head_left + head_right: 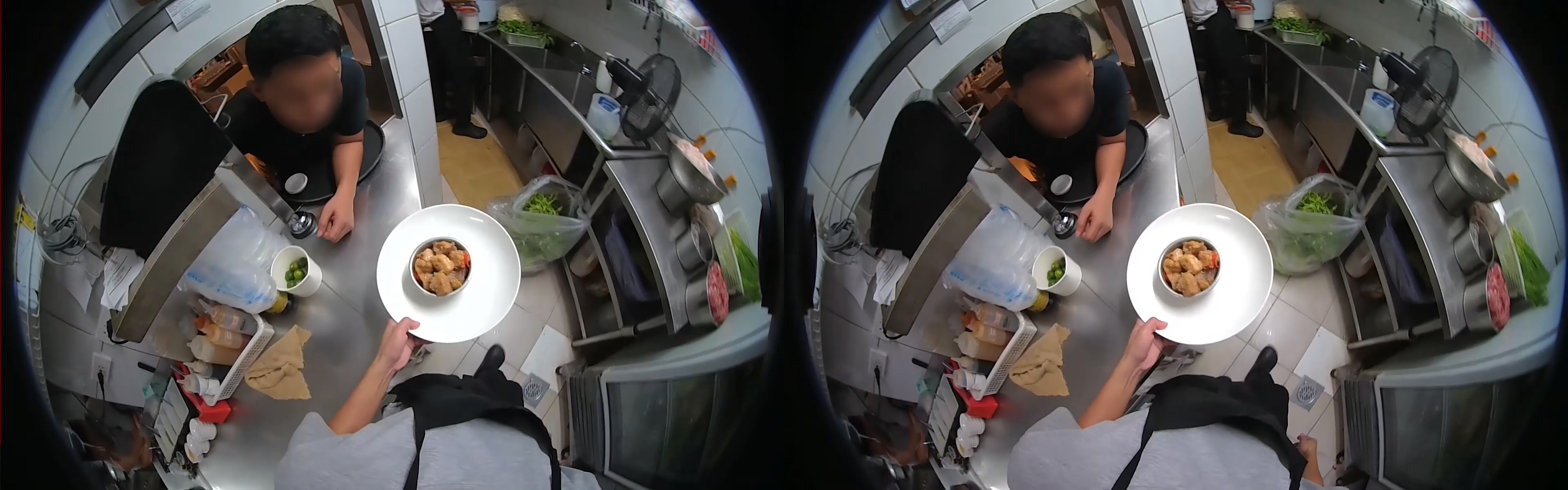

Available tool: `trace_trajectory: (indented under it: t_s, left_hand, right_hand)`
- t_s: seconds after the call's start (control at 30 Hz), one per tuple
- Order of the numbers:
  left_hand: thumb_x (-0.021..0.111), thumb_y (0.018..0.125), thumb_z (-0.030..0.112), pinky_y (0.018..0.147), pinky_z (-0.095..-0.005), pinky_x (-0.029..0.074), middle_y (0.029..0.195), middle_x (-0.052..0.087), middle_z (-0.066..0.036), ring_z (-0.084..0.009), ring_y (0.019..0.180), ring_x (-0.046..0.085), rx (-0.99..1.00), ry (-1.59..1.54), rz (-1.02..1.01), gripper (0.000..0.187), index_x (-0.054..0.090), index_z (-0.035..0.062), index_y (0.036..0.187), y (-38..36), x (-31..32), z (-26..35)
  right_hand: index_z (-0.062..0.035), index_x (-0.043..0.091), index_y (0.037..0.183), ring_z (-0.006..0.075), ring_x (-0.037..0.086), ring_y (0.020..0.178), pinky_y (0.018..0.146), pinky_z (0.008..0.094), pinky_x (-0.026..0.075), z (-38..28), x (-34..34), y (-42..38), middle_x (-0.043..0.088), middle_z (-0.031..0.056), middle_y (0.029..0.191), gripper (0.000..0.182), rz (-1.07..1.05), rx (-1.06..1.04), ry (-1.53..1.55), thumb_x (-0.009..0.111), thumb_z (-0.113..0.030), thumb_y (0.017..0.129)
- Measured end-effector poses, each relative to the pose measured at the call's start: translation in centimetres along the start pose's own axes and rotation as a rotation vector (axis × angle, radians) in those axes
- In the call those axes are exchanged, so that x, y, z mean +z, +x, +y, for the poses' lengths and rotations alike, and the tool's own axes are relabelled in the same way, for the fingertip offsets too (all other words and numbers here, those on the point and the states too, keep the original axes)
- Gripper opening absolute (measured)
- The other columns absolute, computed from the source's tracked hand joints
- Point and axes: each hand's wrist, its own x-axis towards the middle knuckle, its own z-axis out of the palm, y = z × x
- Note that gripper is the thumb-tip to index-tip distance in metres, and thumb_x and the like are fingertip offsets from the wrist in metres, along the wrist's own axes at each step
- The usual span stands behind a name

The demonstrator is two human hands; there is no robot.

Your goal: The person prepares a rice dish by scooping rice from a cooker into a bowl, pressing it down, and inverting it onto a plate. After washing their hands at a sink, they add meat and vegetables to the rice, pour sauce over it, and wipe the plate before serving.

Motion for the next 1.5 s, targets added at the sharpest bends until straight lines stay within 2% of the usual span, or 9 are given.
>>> trace_trajectory:
  t_s: [0.1, 0.2, 0.3, 0.43, 0.6, 0.7, 0.93, 1.2, 1.5]
  left_hand:
    - [0.043, 0.079, 0.003, 0.072, -0.0424, 0.054, 0.105, 0.055, -0.016, -0.0271, 0.092, 0.060, -0.003, -0.047, 0.046, 0.038, 0.040, -0.0046, 0.116, 3.4, 2.6, -0.2]
    - [0.044, 0.078, 0.004, 0.076, -0.0433, 0.053, 0.110, 0.052, -0.014, -0.0270, 0.096, 0.058, 0.023, -0.069, 0.080, 0.046, 0.035, 0.0008, 0.123, 7.5, 4.8, -1.7]
    - [0.044, 0.078, 0.004, 0.075, -0.0436, 0.054, 0.112, 0.051, -0.015, -0.0270, 0.097, 0.058, -0.001, -0.029, 0.055, 0.049, 0.032, 0.0021, 0.125, 11.7, 7.2, -1.7]
    - [0.044, 0.077, 0.005, 0.070, -0.0437, 0.056, 0.111, 0.050, -0.016, -0.0282, 0.094, 0.060, 0.007, -0.031, 0.031, 0.052, 0.028, 0.0020, 0.126, 17.7, 9.6, -2.3]
    - [0.043, 0.076, 0.004, 0.073, -0.0430, 0.056, 0.114, 0.049, -0.018, -0.0298, 0.096, 0.059, 0.070, -0.046, 0.102, 0.054, 0.027, -0.0014, 0.127, 22.8, 14.1, -0.7]
    - [0.044, 0.078, 0.005, 0.069, -0.0428, 0.055, 0.110, 0.050, -0.017, -0.0285, 0.092, 0.060, 0.057, -0.049, 0.147, 0.050, 0.027, 0.0010, 0.125, 26.1, 15.4, 0.6]
    - [0.044, 0.079, 0.005, 0.069, -0.0434, 0.056, 0.115, 0.049, -0.015, -0.0281, 0.098, 0.058, 0.019, -0.063, 0.080, 0.055, 0.025, 0.0017, 0.130, 37.5, 13.4, 4.1]
    - [0.045, 0.078, 0.007, 0.070, -0.0415, 0.055, 0.118, 0.046, -0.015, -0.0269, 0.101, 0.056, 0.005, 0.047, 0.033, 0.062, 0.021, 0.0072, 0.135, 47.4, 11.2, 13.2]
    - [0.048, 0.077, 0.008, 0.072, -0.0420, 0.054, 0.119, 0.043, -0.016, -0.0262, 0.099, 0.056, -0.018, 0.160, -0.010, 0.077, 0.004, 0.0131, 0.140, 55.4, 12.3, 17.0]
  right_hand:
    - [0.0066, 0.057, 0.107, 0.0416, 0.060, 0.084, 0.078, 0.0443, 0.048, -4.7, -3.1, 4.7, 0.062, 0.0254, 0.090, 0.041, 0.028, -0.055, -0.954, 0.049, -0.030, 0.090]
    - [0.0061, 0.055, 0.113, 0.0432, 0.053, 0.102, 0.091, 0.0447, 0.041, -26.7, -2.0, -6.0, 0.056, 0.0273, 0.111, 0.042, 0.532, 0.000, -0.582, 0.049, -0.028, 0.090]
    - [0.0057, 0.050, 0.120, 0.0401, 0.045, 0.115, 0.098, 0.0415, 0.035, -37.6, -2.8, -0.4, 0.045, 0.0271, 0.126, 0.044, 0.658, -0.741, -0.424, 0.051, -0.026, 0.089]
    - [-0.0022, 0.043, 0.129, 0.0324, 0.033, 0.128, 0.105, 0.0380, 0.025, -63.5, 1.7, -5.0, 0.036, 0.0172, 0.138, 0.044, 0.470, -1.240, -0.307, 0.051, -0.012, 0.087]
    - [-0.0048, 0.047, 0.129, 0.0325, 0.027, 0.132, 0.107, 0.0423, 0.020, -82.8, 8.9, -12.6, 0.030, 0.0152, 0.143, 0.049, 0.161, -2.019, -0.191, 0.054, -0.029, 0.087]
    - [-0.0074, 0.049, 0.128, 0.0304, 0.027, 0.133, 0.108, 0.0427, 0.019, -89.5, 11.8, -13.6, 0.032, 0.0129, 0.143, 0.046, -0.004, -1.993, -0.710, 0.055, -0.027, 0.086]
    - [-0.0029, 0.047, 0.128, 0.0260, 0.034, 0.128, 0.106, 0.0345, 0.024, -99.7, 14.8, 0.5, 0.038, 0.0139, 0.138, 0.042, 0.061, -1.498, -0.062, 0.038, -0.030, 0.096]
    - [-0.0047, 0.031, 0.137, 0.0233, 0.043, 0.119, 0.094, 0.0376, 0.037, -96.6, 19.2, 14.2, 0.039, 0.0072, 0.137, 0.086, -0.918, -0.476, 0.405, 0.031, -0.072, 0.082]
    - [-0.0019, 0.027, 0.138, 0.0240, 0.041, 0.123, 0.101, 0.0345, 0.034, -107.0, 24.7, 14.5, 0.036, 0.0098, 0.139, 0.078, -0.858, -0.488, 0.418, 0.038, -0.061, 0.088]
